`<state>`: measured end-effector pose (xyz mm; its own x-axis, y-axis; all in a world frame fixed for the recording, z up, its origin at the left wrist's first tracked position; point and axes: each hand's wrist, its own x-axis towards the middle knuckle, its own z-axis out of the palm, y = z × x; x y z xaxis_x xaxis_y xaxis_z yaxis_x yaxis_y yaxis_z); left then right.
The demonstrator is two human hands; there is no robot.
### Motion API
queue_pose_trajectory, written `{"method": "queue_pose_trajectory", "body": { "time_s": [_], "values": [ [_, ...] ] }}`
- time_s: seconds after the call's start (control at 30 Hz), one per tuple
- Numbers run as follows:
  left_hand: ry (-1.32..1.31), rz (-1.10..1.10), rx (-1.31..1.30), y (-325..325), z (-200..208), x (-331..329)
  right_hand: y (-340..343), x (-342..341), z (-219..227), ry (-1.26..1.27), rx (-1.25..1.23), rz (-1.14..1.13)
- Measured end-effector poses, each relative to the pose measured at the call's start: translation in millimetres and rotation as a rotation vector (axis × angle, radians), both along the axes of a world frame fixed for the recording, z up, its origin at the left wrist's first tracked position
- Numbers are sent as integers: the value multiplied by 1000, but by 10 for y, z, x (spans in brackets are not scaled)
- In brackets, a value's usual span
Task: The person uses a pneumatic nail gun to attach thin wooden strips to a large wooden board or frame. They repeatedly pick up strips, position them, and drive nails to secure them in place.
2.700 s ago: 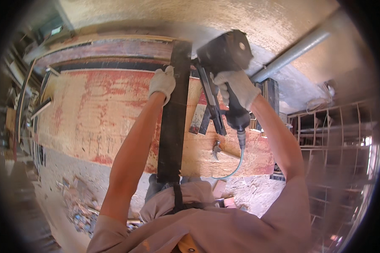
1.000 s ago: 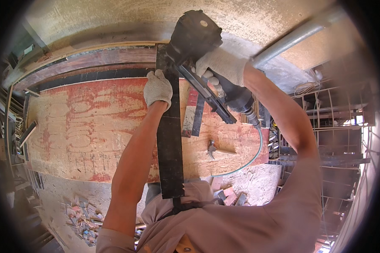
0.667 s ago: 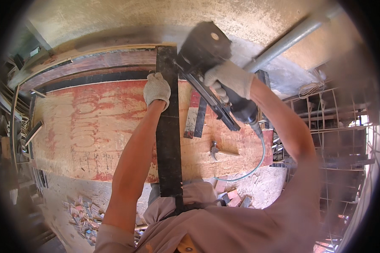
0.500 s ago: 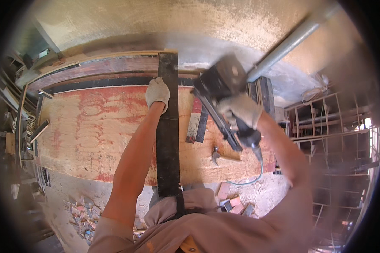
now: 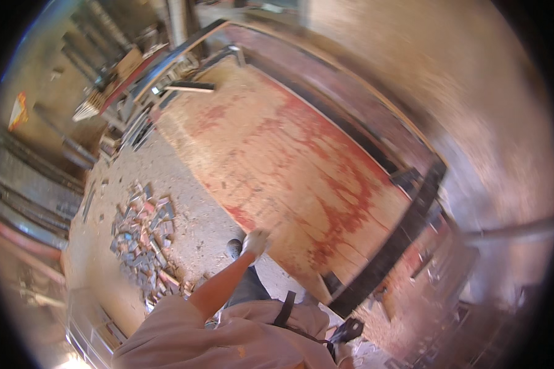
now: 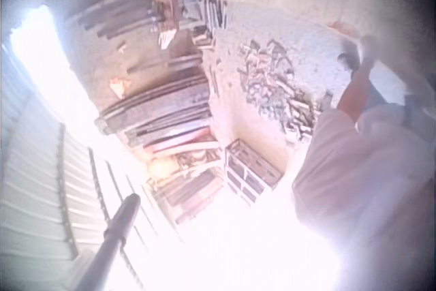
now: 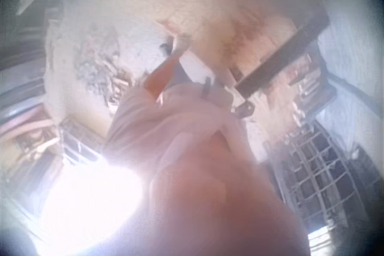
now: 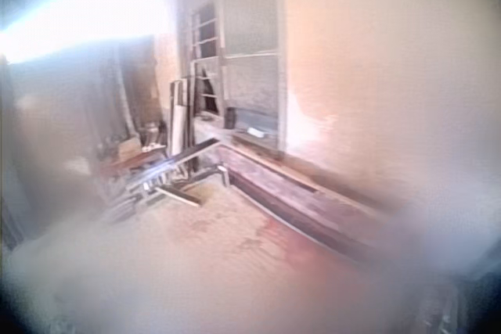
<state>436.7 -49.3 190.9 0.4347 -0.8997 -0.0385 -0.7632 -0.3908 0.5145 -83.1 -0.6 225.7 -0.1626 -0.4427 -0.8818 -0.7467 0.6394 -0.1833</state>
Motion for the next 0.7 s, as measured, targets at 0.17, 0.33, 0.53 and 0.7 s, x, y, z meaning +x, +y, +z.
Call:
{"method": "queue_pose_trajectory", "body": {
  "time_s": [0.17,0.33,0.53,0.7],
  "values": [
    [90,319,734,2815,-614,1220,270,1575,-169,25,100,95],
    [674,1105,260,3891,-666,2417,-68,3010,42,-8,14,200],
    [354,899,-9,2636,-253,4434,-1379,5125,28,105,-601,604],
    [389,835,-246,1838,263,5940,-2107,7162,-272,226,-800,667]
  ]
}}
